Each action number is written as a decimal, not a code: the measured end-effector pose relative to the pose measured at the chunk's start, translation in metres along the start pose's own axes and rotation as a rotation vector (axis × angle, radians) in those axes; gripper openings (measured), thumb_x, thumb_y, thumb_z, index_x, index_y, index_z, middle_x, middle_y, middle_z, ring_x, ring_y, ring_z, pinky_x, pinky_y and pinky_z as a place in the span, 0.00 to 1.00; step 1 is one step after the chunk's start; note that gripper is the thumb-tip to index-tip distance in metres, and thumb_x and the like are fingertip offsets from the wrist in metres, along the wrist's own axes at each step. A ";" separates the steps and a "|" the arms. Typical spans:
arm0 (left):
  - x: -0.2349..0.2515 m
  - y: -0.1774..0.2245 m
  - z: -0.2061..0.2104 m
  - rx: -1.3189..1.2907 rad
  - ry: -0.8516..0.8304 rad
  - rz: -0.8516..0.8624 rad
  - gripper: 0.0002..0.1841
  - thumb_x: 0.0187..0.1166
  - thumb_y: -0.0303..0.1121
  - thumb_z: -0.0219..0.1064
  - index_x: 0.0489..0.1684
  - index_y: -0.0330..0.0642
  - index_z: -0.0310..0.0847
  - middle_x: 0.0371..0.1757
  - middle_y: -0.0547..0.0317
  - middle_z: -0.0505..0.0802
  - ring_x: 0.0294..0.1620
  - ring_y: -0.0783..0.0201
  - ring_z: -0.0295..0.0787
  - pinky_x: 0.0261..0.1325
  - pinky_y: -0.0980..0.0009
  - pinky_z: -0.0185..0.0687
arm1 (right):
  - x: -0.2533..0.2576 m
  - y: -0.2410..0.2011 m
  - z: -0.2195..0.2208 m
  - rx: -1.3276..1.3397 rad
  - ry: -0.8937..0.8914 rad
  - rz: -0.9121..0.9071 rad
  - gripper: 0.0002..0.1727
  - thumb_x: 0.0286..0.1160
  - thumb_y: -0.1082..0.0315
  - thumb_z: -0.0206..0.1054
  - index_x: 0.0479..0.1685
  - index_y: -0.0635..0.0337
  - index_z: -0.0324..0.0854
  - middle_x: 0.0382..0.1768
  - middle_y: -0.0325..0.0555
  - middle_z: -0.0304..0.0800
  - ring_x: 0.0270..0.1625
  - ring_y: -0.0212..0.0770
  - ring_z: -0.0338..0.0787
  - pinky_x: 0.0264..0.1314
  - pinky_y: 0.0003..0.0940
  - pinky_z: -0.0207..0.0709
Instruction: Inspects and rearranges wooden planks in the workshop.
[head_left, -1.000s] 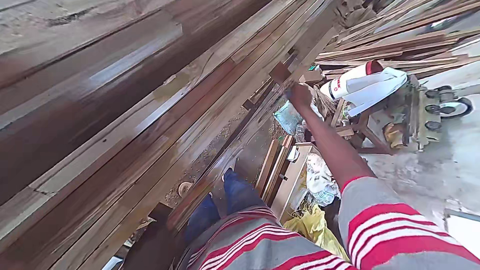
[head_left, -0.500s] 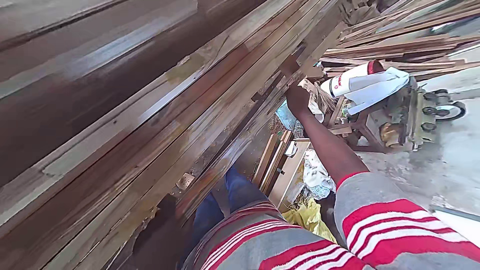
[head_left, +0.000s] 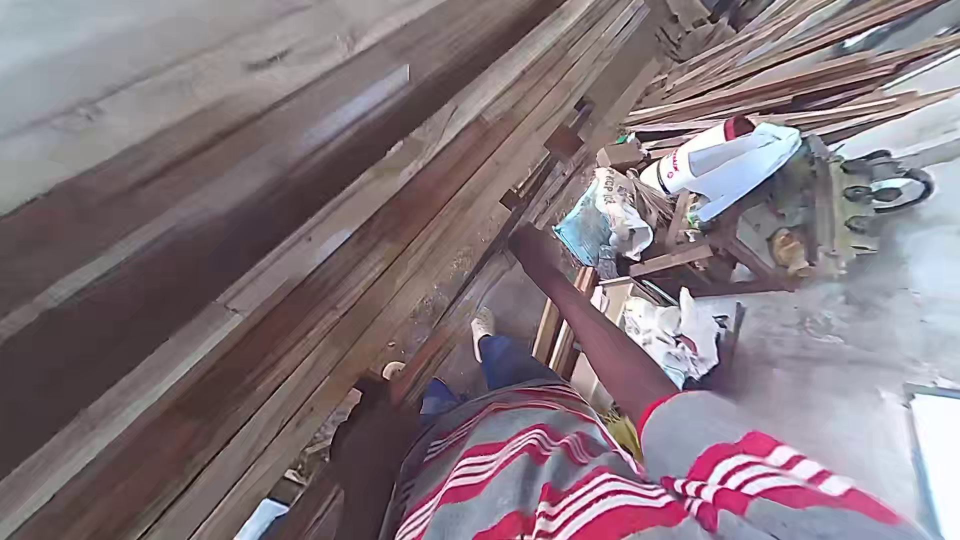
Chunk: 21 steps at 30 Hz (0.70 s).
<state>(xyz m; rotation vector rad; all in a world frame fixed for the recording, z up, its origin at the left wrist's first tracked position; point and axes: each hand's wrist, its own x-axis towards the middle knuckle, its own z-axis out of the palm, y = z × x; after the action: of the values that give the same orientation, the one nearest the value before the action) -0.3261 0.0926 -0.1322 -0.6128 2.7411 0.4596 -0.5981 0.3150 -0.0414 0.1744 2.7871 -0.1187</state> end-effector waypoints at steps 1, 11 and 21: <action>0.001 -0.007 0.007 -0.014 0.031 0.020 0.43 0.67 0.69 0.70 0.71 0.41 0.81 0.52 0.36 0.93 0.52 0.37 0.93 0.53 0.38 0.85 | -0.006 0.017 0.001 0.095 0.088 0.009 0.15 0.87 0.58 0.61 0.59 0.59 0.82 0.48 0.65 0.91 0.51 0.68 0.92 0.47 0.68 0.84; 0.019 0.166 -0.045 -0.481 0.270 0.414 0.25 0.73 0.37 0.71 0.63 0.23 0.81 0.57 0.28 0.90 0.57 0.32 0.90 0.59 0.39 0.85 | 0.012 0.195 0.036 1.553 -0.372 0.583 0.43 0.91 0.34 0.21 0.62 0.57 0.76 0.20 0.35 0.73 0.17 0.32 0.72 0.19 0.27 0.68; 0.230 0.435 -0.022 -0.211 0.219 0.583 0.47 0.80 0.52 0.67 0.93 0.30 0.49 0.94 0.38 0.58 0.96 0.37 0.43 0.92 0.39 0.45 | 0.090 0.256 -0.015 1.550 -0.462 0.232 0.22 0.95 0.61 0.43 0.83 0.55 0.61 0.23 0.29 0.65 0.19 0.26 0.67 0.21 0.23 0.66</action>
<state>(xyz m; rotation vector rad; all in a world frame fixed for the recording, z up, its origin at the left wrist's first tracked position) -0.7272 0.3749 -0.0873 0.1248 3.0829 0.8628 -0.6528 0.5797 -0.0740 0.6817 1.6105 -1.8826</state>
